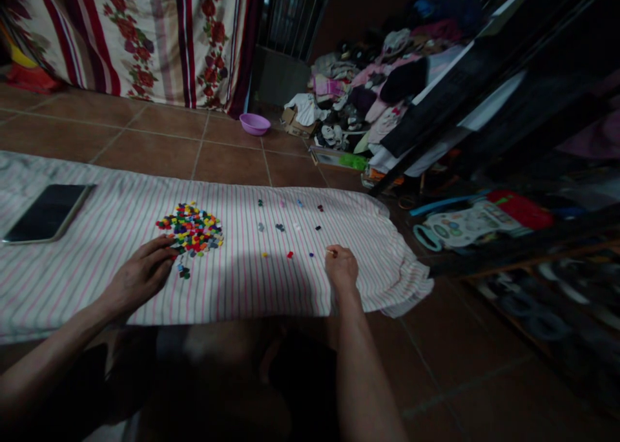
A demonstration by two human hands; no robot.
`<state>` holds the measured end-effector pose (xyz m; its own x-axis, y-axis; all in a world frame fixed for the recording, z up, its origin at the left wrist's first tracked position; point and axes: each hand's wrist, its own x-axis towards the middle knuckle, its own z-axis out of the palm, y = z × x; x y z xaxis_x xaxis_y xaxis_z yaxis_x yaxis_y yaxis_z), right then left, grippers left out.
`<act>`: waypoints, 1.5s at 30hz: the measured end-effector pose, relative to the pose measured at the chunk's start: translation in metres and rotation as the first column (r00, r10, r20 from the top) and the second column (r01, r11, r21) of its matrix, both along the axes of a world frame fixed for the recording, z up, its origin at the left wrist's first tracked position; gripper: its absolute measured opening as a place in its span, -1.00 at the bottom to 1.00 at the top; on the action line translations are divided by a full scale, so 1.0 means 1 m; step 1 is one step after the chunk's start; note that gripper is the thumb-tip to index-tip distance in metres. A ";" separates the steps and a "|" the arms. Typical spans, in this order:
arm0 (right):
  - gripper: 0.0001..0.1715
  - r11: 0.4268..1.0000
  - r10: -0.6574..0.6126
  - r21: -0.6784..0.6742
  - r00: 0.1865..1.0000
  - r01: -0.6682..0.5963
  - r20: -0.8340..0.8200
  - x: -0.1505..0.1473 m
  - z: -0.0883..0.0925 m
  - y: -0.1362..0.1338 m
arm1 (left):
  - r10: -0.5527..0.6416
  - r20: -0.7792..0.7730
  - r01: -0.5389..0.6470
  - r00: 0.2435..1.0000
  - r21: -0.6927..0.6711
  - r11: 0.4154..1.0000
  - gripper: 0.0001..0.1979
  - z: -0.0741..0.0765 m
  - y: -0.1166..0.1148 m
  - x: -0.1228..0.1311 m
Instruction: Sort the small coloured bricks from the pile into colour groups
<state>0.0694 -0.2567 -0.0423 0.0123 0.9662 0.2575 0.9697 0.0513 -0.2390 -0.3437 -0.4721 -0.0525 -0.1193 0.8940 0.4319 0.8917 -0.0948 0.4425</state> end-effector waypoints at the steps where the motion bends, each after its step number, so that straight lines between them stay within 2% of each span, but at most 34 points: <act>1: -0.69 1.000 -0.001 0.006 1.000 0.001 0.000 0.002 -0.001 0.001 | 0.001 0.000 -0.001 1.000 -0.002 1.000 -0.70 0.000 0.000 0.000; 9: -0.68 1.000 0.004 0.025 0.999 -0.003 -0.035 0.010 -0.004 0.004 | 0.010 -0.005 -0.010 1.000 0.011 1.000 -0.70 -0.002 0.000 0.000; 15: -0.66 1.000 -0.023 -0.013 0.997 0.022 -0.077 0.011 -0.003 0.005 | 0.008 -0.013 -0.007 1.000 0.017 1.000 -0.71 -0.002 0.000 0.000; 22: -0.65 0.996 -0.073 -0.060 0.988 0.066 -0.137 0.009 0.004 0.005 | 0.011 -0.001 -0.011 1.000 0.001 1.000 -0.70 0.002 -0.001 0.001; 24: -0.64 0.995 -0.099 -0.019 0.985 0.097 -0.138 0.004 0.010 0.003 | 0.013 0.001 -0.013 1.000 -0.008 1.000 -0.69 0.002 -0.001 0.001; 27: -0.61 0.988 -0.082 0.114 0.986 0.100 -0.148 -0.011 0.018 -0.002 | 0.013 0.002 -0.013 1.000 -0.007 1.000 -0.69 0.002 0.000 0.001; 30: -0.61 0.980 0.019 0.199 0.983 0.018 -0.182 -0.036 0.025 -0.008 | 0.019 0.005 -0.019 1.000 0.007 1.000 -0.70 0.001 0.001 0.001; 33: -0.65 0.968 0.192 0.202 0.956 -0.147 -0.222 -0.068 0.029 -0.018 | 0.023 0.011 -0.023 1.000 0.009 1.000 -0.71 0.000 0.002 0.002; 35: -0.68 0.941 0.315 0.205 0.917 -0.268 -0.246 -0.090 0.030 -0.026 | 0.022 0.011 -0.022 1.000 0.009 1.000 -0.70 -0.001 0.002 0.002; 40: -0.77 0.814 0.573 0.295 0.772 -0.500 -0.274 -0.141 0.025 -0.048 | 0.014 0.006 -0.015 1.000 0.012 1.000 -0.69 0.000 0.002 0.002; 45: -0.77 0.704 0.709 0.291 0.664 -0.648 -0.236 -0.182 0.016 -0.071 | 0.018 0.011 -0.018 1.000 0.008 1.000 -0.69 0.000 0.002 0.003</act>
<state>-0.1124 -0.3277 -0.0261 -0.5223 0.6783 0.5169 0.5221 0.7336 -0.4351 -0.3411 -0.4698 -0.0521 -0.1403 0.8882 0.4375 0.8884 -0.0822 0.4517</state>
